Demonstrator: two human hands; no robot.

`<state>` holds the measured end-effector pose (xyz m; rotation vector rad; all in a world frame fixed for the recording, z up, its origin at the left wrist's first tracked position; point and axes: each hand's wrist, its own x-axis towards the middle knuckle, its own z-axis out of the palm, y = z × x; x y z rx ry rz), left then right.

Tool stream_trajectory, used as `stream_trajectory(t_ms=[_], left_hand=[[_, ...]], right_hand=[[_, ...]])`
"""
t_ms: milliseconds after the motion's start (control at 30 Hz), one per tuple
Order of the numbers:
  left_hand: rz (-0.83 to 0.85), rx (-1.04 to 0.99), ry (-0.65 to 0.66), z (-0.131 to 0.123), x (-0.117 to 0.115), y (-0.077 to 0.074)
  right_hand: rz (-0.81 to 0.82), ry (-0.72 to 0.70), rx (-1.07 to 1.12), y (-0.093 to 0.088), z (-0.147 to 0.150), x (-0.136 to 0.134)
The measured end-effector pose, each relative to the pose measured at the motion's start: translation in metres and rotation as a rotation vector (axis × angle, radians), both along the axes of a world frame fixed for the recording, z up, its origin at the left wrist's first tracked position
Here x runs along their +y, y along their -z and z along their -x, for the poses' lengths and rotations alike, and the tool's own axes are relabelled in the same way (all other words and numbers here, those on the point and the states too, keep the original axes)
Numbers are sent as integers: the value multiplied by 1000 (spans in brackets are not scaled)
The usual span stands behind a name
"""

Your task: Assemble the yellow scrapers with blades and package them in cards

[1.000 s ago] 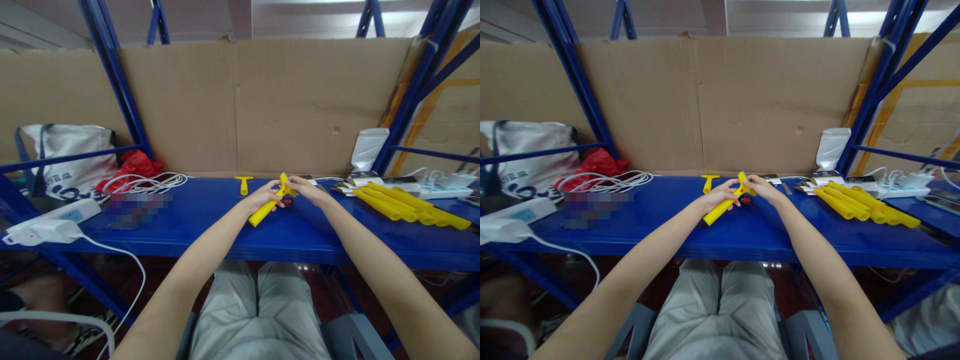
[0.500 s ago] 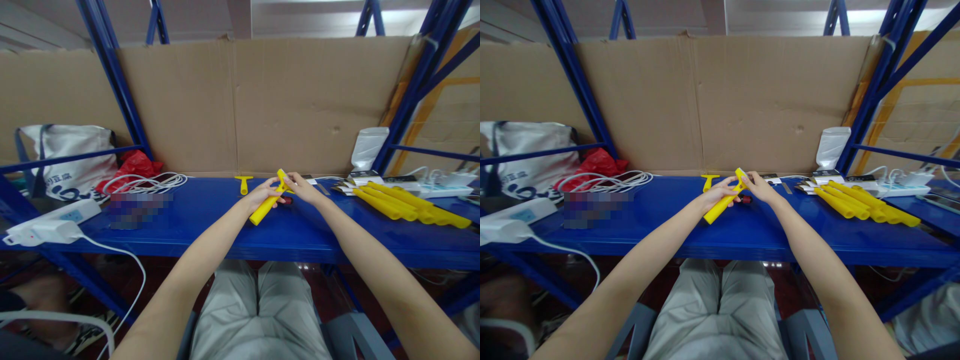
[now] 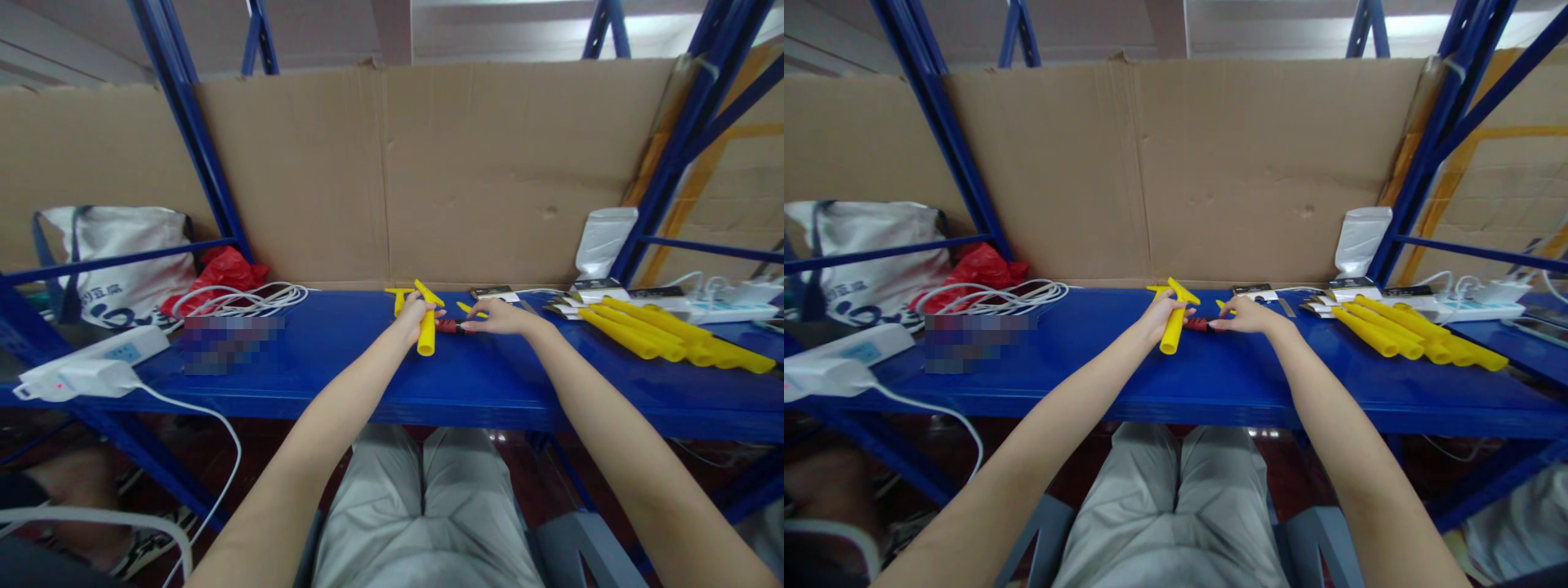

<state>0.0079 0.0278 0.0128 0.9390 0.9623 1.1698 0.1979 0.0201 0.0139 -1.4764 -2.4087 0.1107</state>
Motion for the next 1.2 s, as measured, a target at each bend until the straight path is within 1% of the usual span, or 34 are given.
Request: stream_trajectory(t_ms=[67,133,233,333,433,533,633,733,967,1100,1200], left_hand=[[6,-5,-7,0,1,1],[11,-8,-6,-1,1,2],[14,-13,-4,0,2,2],[5,-27,2,1,4,2],[-16,-49,10,2,6,1],[-18,-37,10,2,7,1],[18,34,-4,1,7,3],[24,102,7,-1,6,6],[-1,208,80,0,4,8],[-8,248,149,0,4,9],[-13,254,187,-2,3,12]], right_hand=[[78,1,-77,1,0,0],[100,12,-104,3,-1,1],[97,5,-67,3,-3,2],[71,1,24,0,-7,2],[-12,21,197,-4,-10,1],[-46,45,468,-9,-11,-2],[-54,61,748,-14,-13,-5],[-135,85,920,-16,-16,-3],[-457,191,1209,-16,-22,8],[-561,234,1311,-16,-25,13],[-611,250,1338,-15,-27,16]])
